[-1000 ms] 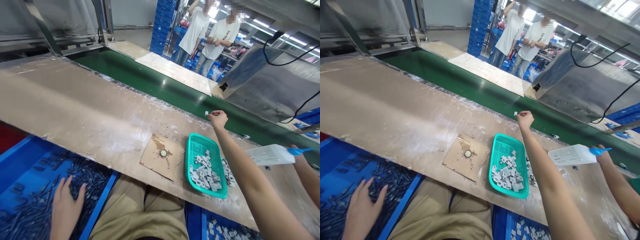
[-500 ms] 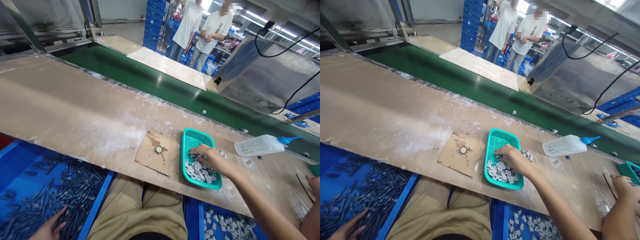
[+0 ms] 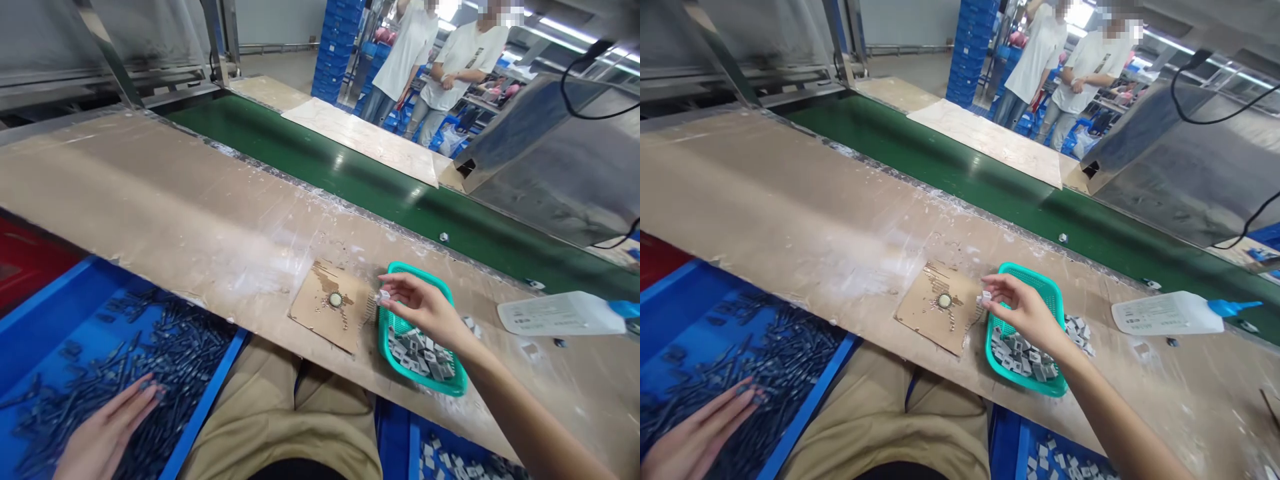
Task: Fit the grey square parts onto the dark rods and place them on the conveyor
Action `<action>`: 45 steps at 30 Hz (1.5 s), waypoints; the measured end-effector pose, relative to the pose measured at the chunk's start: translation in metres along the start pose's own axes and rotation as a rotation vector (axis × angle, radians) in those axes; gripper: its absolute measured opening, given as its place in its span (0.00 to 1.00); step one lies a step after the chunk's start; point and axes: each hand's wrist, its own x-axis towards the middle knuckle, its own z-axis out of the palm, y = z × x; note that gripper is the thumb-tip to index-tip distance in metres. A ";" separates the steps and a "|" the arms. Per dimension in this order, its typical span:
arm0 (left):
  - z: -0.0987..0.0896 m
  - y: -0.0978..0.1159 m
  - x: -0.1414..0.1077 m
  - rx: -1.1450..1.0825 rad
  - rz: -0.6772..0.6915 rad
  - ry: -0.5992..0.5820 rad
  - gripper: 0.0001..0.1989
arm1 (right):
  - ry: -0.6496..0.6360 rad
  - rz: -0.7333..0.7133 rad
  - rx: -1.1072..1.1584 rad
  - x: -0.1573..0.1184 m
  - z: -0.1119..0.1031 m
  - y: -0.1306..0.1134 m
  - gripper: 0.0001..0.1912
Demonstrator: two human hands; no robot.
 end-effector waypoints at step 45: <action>0.177 0.028 -0.126 -0.123 0.198 -0.840 0.22 | 0.079 0.115 0.210 0.020 0.052 -0.030 0.18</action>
